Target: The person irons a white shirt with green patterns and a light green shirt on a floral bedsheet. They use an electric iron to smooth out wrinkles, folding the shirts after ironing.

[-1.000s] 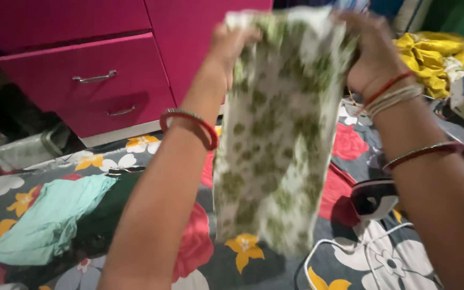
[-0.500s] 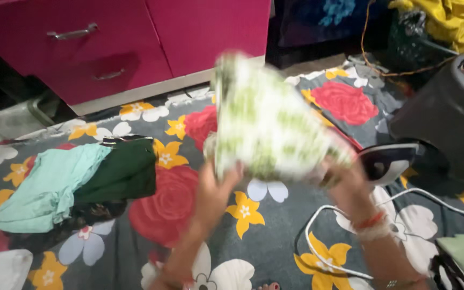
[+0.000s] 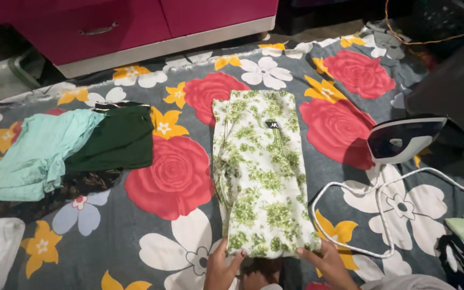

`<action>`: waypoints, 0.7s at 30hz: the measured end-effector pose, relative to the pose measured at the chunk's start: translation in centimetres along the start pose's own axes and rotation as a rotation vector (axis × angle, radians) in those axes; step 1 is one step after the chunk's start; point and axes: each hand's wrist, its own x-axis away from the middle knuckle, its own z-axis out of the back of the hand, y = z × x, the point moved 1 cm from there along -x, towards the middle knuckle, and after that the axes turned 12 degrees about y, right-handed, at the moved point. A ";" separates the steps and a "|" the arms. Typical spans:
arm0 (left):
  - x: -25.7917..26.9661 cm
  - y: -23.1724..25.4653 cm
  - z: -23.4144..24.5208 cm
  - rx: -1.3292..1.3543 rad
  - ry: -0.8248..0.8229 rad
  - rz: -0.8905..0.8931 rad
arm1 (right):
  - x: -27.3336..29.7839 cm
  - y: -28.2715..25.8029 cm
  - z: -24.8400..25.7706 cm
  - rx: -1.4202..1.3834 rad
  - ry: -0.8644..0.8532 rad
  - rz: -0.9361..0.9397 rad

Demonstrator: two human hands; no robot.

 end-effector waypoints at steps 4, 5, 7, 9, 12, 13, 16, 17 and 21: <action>0.5 2.1 0.5 -0.207 0.016 0.074 | 0.4 1.4 0.3 0.075 0.079 -0.071; 1.0 2.2 0.4 -0.305 0.011 0.160 | 0.3 2.2 0.1 0.215 0.069 -0.023; 1.8 2.0 0.1 -0.446 -0.029 0.333 | 0.4 3.5 0.3 0.361 0.061 -0.009; 2.6 1.9 0.2 -0.428 -0.026 0.364 | 1.1 4.3 0.7 0.373 0.066 -0.085; 2.3 3.4 0.9 -0.166 0.031 0.247 | 1.4 2.1 1.5 0.314 0.035 -0.058; 1.6 4.3 1.1 -0.081 0.037 0.246 | 0.8 0.3 1.5 0.359 0.065 0.023; -2.8 7.7 1.2 -0.024 0.058 0.289 | -1.7 -6.9 0.7 0.316 0.122 0.097; -5.5 8.9 0.8 0.012 0.111 0.248 | -3.2 -9.9 0.2 0.182 0.118 0.017; -16.8 11.9 -1.5 0.104 0.335 -0.006 | -4.9 -22.3 -2.7 0.223 0.405 0.601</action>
